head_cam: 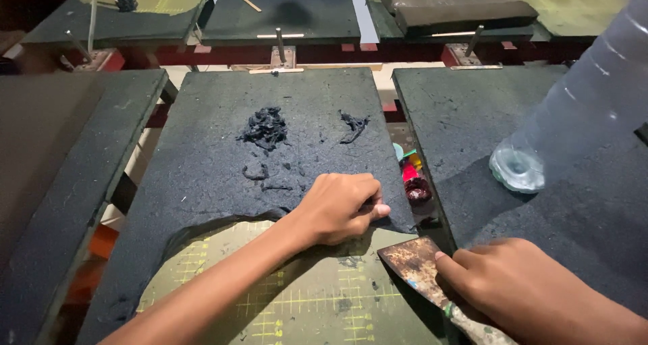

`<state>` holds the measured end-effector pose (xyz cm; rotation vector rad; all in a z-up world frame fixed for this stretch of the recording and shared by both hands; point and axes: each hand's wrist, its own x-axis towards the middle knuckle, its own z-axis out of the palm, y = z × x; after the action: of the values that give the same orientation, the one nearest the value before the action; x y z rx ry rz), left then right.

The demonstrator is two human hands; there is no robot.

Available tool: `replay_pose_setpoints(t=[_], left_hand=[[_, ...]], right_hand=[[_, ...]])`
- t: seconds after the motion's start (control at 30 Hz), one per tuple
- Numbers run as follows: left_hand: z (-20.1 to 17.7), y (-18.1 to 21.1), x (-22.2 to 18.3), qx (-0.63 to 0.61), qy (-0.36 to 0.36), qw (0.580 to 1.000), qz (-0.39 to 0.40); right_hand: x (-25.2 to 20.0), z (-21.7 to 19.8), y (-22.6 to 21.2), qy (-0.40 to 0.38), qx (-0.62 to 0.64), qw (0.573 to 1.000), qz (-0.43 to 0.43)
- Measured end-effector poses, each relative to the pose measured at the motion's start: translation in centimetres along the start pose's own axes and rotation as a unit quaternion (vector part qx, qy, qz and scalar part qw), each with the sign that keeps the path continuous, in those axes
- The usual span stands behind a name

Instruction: Scraping dried ink residue from a screen printing platen using a putty knife and collecting the debris by hand.

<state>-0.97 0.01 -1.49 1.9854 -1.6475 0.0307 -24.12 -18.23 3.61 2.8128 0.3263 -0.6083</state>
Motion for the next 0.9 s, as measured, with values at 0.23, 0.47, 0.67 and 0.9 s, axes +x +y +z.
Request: replay_pose_setpoints(t=[0.23,0.47,0.67,0.9], left_hand=[[-2.1,1.6,0.0,-0.009,-0.063,0.998,-0.014],[-1.9,1.3,0.2,-0.070,0.009,0.997,-0.019],[-1.3,1.9,-0.7,0.170,0.313,0.899,0.253],[-1.2,5.3,0.4,0.302,0.215,0.888,0.271]], right_hand=[[0.0,0.5,0.0,0.014,-0.015,1.000,-0.015],[-0.4,-0.9,0.1,-0.053,-0.004,0.999,0.012],[-1.4,-1.3,0.2,-0.001,-0.053,0.998,0.027],[-2.7,-2.1,0.1,0.008,-0.046,0.998,0.036]])
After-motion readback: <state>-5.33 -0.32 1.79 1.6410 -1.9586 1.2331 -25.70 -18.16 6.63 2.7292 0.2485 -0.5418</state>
